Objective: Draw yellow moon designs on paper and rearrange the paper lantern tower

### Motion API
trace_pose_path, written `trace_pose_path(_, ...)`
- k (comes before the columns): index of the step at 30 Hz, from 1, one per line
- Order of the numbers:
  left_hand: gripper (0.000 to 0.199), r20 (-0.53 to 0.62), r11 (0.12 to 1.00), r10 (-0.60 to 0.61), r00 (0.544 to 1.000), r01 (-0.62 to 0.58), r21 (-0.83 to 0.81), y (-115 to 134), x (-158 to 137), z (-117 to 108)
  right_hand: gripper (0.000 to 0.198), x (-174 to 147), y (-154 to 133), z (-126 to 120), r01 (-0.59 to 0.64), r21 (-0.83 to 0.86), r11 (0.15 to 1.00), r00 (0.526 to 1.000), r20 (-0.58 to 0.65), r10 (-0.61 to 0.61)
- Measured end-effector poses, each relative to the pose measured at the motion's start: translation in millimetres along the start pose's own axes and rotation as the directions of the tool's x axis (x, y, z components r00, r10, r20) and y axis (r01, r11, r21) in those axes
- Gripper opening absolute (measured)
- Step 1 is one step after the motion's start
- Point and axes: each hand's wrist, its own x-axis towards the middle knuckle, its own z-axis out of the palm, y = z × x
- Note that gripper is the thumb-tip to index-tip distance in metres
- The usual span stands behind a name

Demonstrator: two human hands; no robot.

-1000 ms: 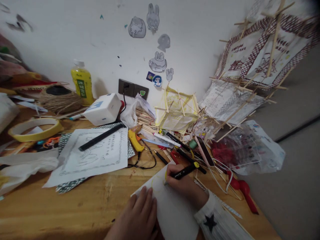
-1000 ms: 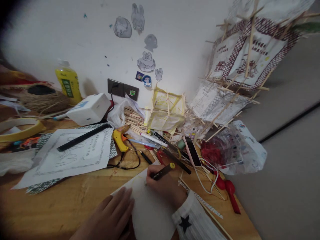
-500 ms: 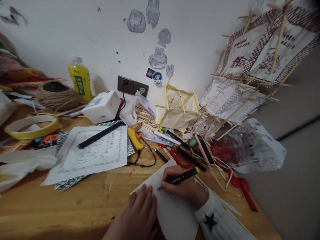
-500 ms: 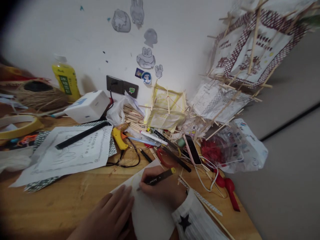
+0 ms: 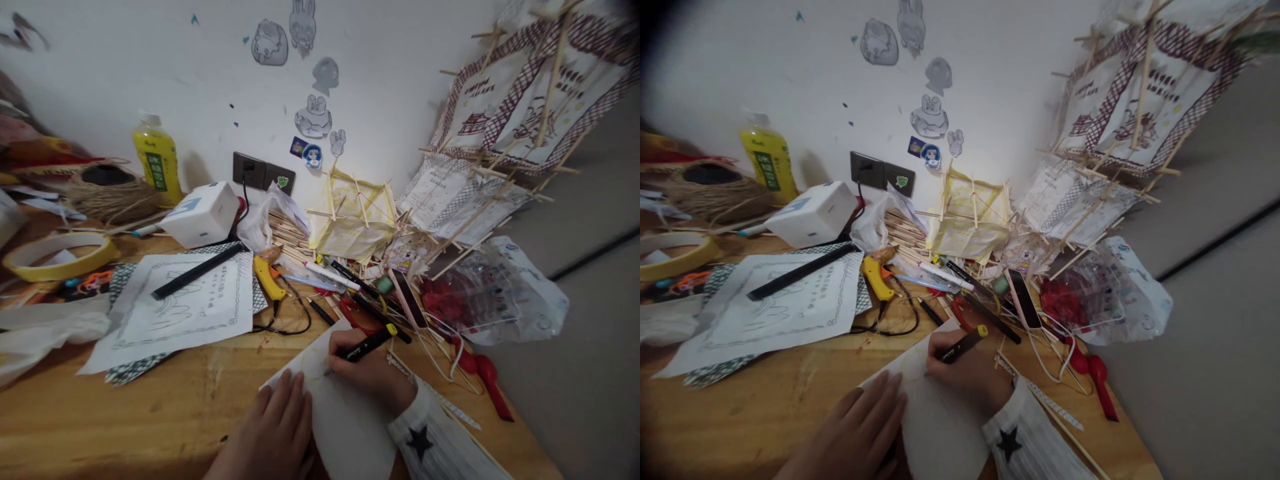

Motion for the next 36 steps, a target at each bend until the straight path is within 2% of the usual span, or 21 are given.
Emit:
trace_pose_path(6, 0.047, -0.003, 1.000, 0.002, 1.000, -0.002, 0.030, 2, -1, -2, 0.015, 0, -4, -1, 0.024, -0.004, 1.000, 1.000, 0.014, -0.024)
trace_pose_path(11, 0.045, 0.039, 0.999, 0.000, 0.999, -0.002, 0.044, 2, 0, -4, 0.017, 1, -1, -2, 0.014, -0.025, 1.000, 0.999, -0.032, -0.015)
trace_pose_path(16, 0.046, 0.007, 1.000, -0.003, 1.000, 0.003, 0.022, 1, 1, -2, 0.015, 0, 2, -1, 0.041, -0.018, 0.999, 0.999, -0.001, -0.041)
trace_pose_path(20, 0.046, 0.023, 1.000, -0.002, 1.000, 0.002, 0.027, 1, 1, -1, 0.016, 1, 1, -1, -0.003, -0.064, 0.998, 0.998, -0.070, -0.001)
trace_pose_path(25, 0.045, 0.043, 1.000, -0.004, 0.999, 0.004, 0.011, 2, -1, -1, 0.015, 2, 3, 0, 0.003, -0.057, 0.998, 0.999, -0.037, -0.005)
trace_pose_path(29, 0.045, 0.031, 1.000, -0.010, 0.999, 0.010, 0.008, 2, -1, 0, 0.016, 2, 6, 1, -0.010, -0.065, 0.998, 0.994, -0.109, 0.003)
trace_pose_path(34, 0.046, 0.036, 1.000, -0.009, 0.999, 0.009, 0.010, 1, 0, 0, 0.017, 2, 7, 2, -0.016, -0.047, 0.999, 0.997, -0.076, 0.013)
trace_pose_path(36, 0.047, 0.047, 1.000, -0.011, 0.999, 0.011, 0.004, 1, 1, 0, 0.016, 4, 8, 3, -0.016, -0.078, 0.997, 0.993, -0.122, 0.007)
